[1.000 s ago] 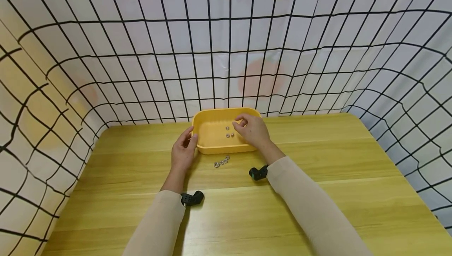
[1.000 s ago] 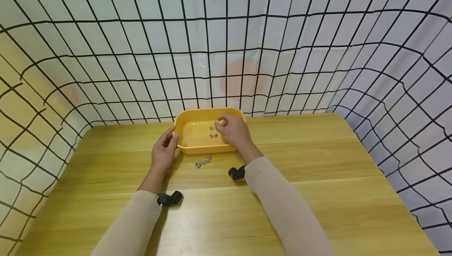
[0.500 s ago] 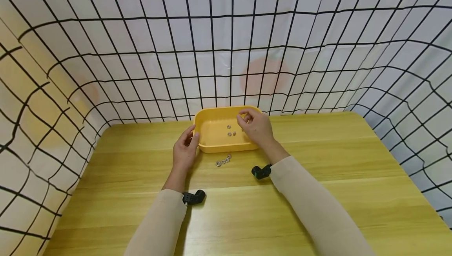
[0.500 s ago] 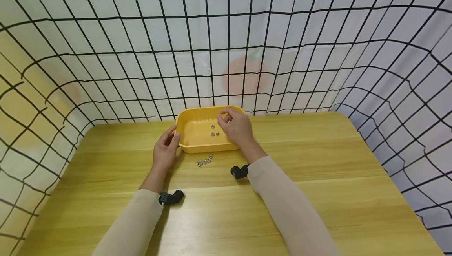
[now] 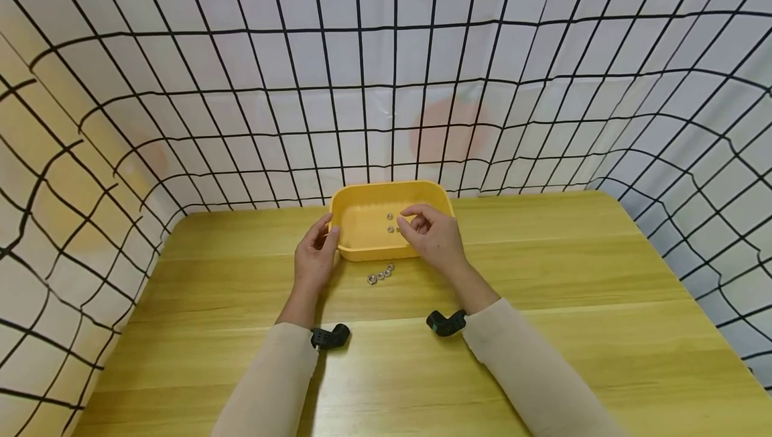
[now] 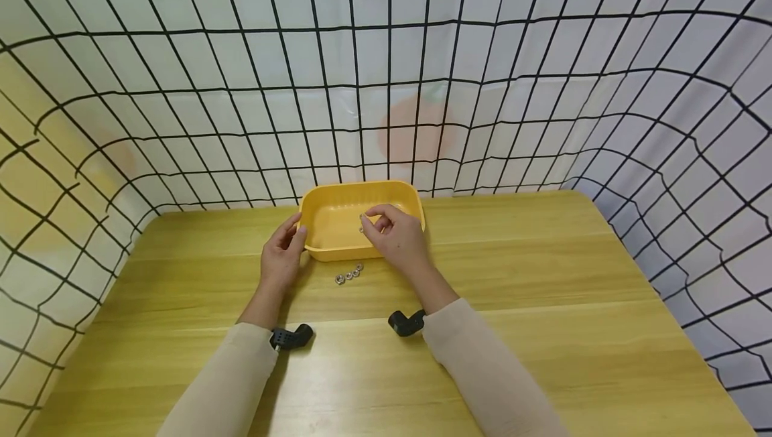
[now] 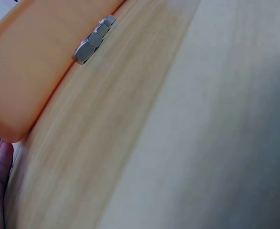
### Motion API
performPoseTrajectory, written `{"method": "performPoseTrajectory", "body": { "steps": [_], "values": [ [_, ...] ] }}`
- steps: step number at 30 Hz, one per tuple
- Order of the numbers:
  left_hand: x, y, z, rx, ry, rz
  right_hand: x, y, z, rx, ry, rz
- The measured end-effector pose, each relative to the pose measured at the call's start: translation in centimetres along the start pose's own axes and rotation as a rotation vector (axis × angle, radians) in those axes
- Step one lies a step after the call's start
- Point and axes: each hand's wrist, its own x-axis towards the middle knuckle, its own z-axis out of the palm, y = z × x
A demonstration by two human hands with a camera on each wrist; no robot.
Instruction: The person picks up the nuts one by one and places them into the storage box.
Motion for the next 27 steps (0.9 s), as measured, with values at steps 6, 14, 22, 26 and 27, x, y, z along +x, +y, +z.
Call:
{"method": "performPoseTrajectory", "body": {
  "steps": [6, 14, 22, 26, 27],
  "values": [
    [-0.1, 0.0, 0.0, 0.002, -0.008, -0.005, -1.8, -0.5, 0.1, 0.030, -0.023, 0.047],
    [-0.1, -0.1, -0.1, 0.004, -0.006, -0.006, -3.9, -0.7, 0.5, 0.059, -0.075, 0.087],
    [-0.1, -0.1, 0.0, 0.003, -0.011, -0.007, -5.3, 0.0, 0.7, 0.113, -0.097, 0.190],
    [0.0, 0.0, 0.0, 0.002, -0.005, -0.007, -5.7, 0.4, 0.5, 0.101, -0.115, 0.231],
    [0.0, 0.0, -0.1, 0.001, -0.004, -0.007, -5.8, 0.5, 0.5, 0.093, -0.122, 0.241]
  ]
}}
